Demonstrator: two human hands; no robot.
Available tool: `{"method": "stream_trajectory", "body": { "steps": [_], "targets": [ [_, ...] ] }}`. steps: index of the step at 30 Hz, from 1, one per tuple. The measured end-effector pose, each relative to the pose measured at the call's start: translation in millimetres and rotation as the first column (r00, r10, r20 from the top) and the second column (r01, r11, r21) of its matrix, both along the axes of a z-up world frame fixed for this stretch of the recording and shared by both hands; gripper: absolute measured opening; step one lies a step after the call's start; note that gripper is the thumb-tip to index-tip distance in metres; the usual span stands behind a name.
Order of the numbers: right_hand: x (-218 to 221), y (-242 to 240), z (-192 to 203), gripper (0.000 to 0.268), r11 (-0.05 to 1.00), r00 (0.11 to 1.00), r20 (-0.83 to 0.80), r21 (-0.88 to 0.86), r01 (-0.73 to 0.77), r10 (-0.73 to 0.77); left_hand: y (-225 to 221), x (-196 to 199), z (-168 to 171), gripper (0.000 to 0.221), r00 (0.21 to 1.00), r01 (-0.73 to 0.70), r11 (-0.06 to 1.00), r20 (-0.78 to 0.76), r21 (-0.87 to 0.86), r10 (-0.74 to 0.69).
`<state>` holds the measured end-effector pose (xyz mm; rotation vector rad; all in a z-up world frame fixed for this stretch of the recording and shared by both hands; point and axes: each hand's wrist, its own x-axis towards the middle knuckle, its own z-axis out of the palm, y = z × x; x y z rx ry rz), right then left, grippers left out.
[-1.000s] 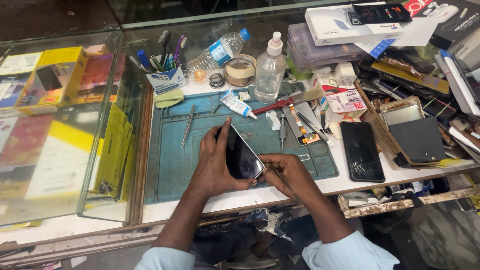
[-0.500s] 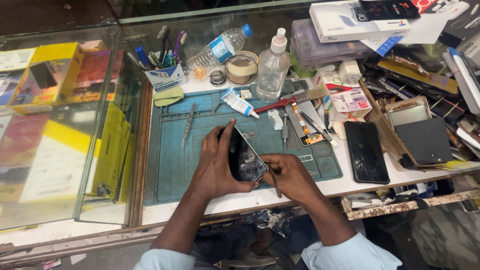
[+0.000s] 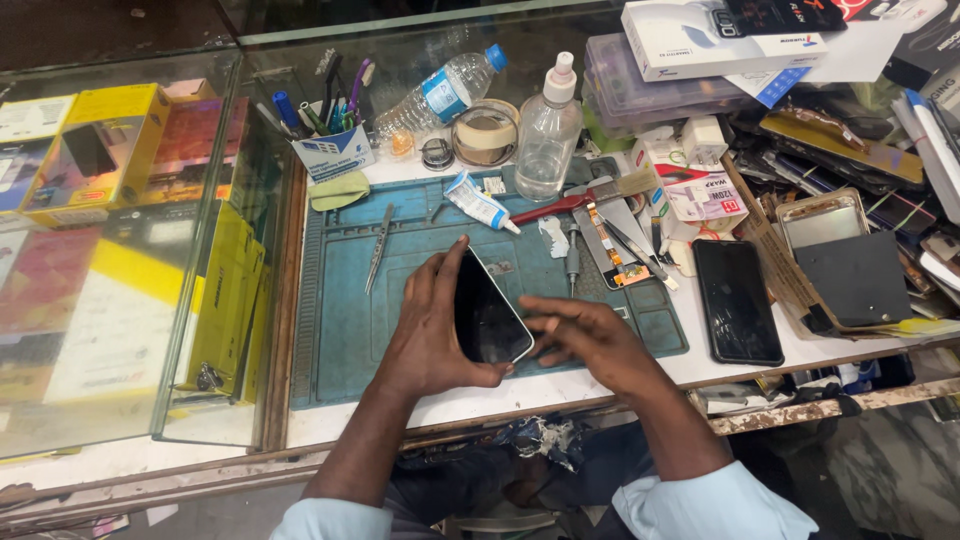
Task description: The person removes the SIM tray by hand, uses a thin metal tool to pry open and remove the back cover of a mobile phone, and then uses a screwdriver to remove internal screws.
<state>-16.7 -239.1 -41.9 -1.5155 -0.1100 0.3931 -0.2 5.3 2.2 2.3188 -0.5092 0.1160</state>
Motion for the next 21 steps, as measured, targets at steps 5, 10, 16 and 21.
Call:
{"method": "stream_trajectory", "body": {
  "steps": [5, 10, 16, 21],
  "targets": [
    [-7.7, 2.5, -7.6, 0.039, 0.996, 0.994, 0.077, 0.056, 0.070, -0.074, 1.3, 0.3, -0.6, 0.145, 1.000, 0.002, 1.000, -0.011, -0.001, -0.002],
    [-12.5, 6.6, -8.1, 0.038, 0.998, 0.990, 0.136, -0.031, 0.051, -0.046, 0.3, 0.1, -2.9, 0.140, 1.000, -0.010, 1.000, 0.002, -0.014, 0.010],
    [-12.1, 12.6, -2.9, 0.036, 1.000, 0.989, 0.149, -0.007, 0.027, -0.026, 1.1, 1.3, -4.7, 0.137, 0.999, 0.001, 1.000, 0.039, -0.006, -0.001],
    [-12.9, 17.6, -6.1, 0.037, 0.994, 0.991, 0.094, -0.051, 0.101, -0.096, -0.5, 1.9, -3.4, 0.138, 1.000, -0.005, 1.000, 0.025, 0.030, 0.004]
  ]
}}
